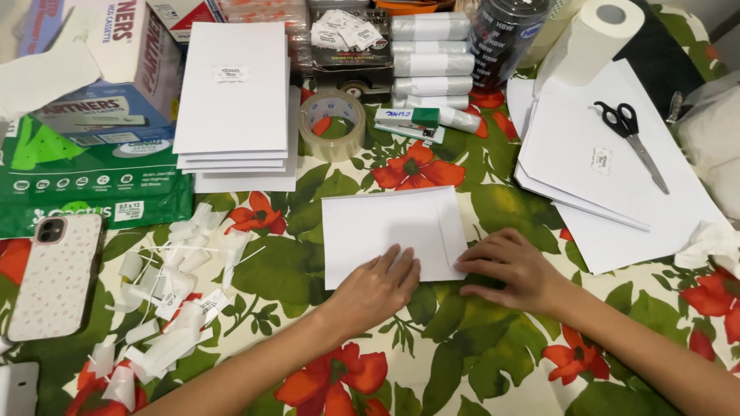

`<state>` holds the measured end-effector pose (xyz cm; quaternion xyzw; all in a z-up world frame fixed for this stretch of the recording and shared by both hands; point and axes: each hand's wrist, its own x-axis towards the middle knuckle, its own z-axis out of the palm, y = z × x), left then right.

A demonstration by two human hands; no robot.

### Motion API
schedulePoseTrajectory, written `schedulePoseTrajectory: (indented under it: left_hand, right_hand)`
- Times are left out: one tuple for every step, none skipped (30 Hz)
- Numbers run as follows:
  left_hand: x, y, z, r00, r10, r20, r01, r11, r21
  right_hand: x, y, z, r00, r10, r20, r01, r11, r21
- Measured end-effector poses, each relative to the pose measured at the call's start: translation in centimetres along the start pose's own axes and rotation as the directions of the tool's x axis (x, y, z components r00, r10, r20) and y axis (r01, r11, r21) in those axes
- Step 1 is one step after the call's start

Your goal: Folding and organizing small white papers and envelopes on a table

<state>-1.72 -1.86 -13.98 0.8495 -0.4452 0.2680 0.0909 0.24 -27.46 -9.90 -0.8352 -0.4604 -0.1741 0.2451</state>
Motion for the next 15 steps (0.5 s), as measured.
schedulePoseTrajectory:
  left_hand:
    - [0.2,0.1,-0.3,1.0,0.002,0.0,-0.002,1.0,-0.003]
    - [0.4,0.0,-0.7,1.0,0.009,-0.006,-0.009,1.0,-0.003]
    - [0.7,0.0,-1.1,1.0,0.017,-0.011,-0.017,1.0,-0.002]
    - [0.8,0.0,-1.1,1.0,0.018,-0.011,-0.018,1.0,-0.002]
    - [1.0,-0.1,-1.0,1.0,0.023,-0.012,-0.023,1.0,-0.004]
    - [1.1,-0.1,-1.0,1.0,0.026,-0.014,-0.026,1.0,-0.007]
    - [1.3,0.0,-0.9,1.0,0.026,-0.013,-0.026,1.0,-0.007]
    - [1.4,0.1,-0.8,1.0,0.007,-0.02,-0.008,0.999,-0.052]
    - [1.6,0.2,-0.7,1.0,-0.011,-0.026,0.009,0.995,-0.097]
    - [2.2,0.5,-0.8,1.0,-0.012,-0.026,0.01,0.995,-0.098]
    - [2.7,0.8,-0.9,0.999,-0.043,-0.009,0.041,0.986,-0.161]
    - [3.3,1.0,-1.1,0.997,-0.072,0.009,0.072,0.972,-0.222]
    - [3.8,1.0,-0.9,0.997,-0.072,0.008,0.072,0.972,-0.222]
    - [4.3,0.9,-0.7,0.993,-0.097,0.072,0.112,0.964,-0.242]
    - [4.8,0.9,-0.4,0.983,-0.12,0.136,0.153,0.954,-0.259]
  right_hand:
    - [-0.2,0.0,0.1,1.0,0.004,0.0,-0.004,1.0,-0.001]
    - [-0.2,0.1,0.2,1.0,-0.005,-0.006,0.005,1.0,-0.006]
    - [-0.3,0.1,0.3,1.0,-0.013,-0.013,0.013,1.0,-0.01]
    - [-0.5,0.2,0.5,1.0,-0.012,-0.014,0.012,1.0,-0.01]
    - [-0.7,0.2,0.8,0.999,-0.028,-0.022,0.027,0.999,-0.027]
    - [-0.8,0.3,1.0,0.999,-0.044,-0.029,0.043,0.998,-0.042]
    - [-0.8,0.4,1.1,0.999,-0.044,-0.029,0.043,0.998,-0.041]
    - [-0.8,0.4,1.1,0.999,-0.036,-0.018,0.036,0.999,-0.039]
    - [-0.8,0.4,1.2,1.0,-0.029,-0.008,0.028,0.999,-0.037]
    - [-0.8,0.4,1.3,1.0,-0.028,-0.006,0.028,0.999,-0.037]
    - [-0.8,0.4,1.4,1.0,0.007,0.009,-0.006,1.0,-0.03]
    - [-0.8,0.4,1.4,0.999,0.041,0.023,-0.04,0.999,-0.026]
    - [-0.7,0.6,1.5,0.999,0.041,0.024,-0.041,0.999,-0.027]
    - [-0.6,0.7,1.6,0.997,0.075,0.034,-0.076,0.997,0.027]
    - [-0.6,0.9,1.7,0.993,0.108,0.045,-0.111,0.991,0.081]
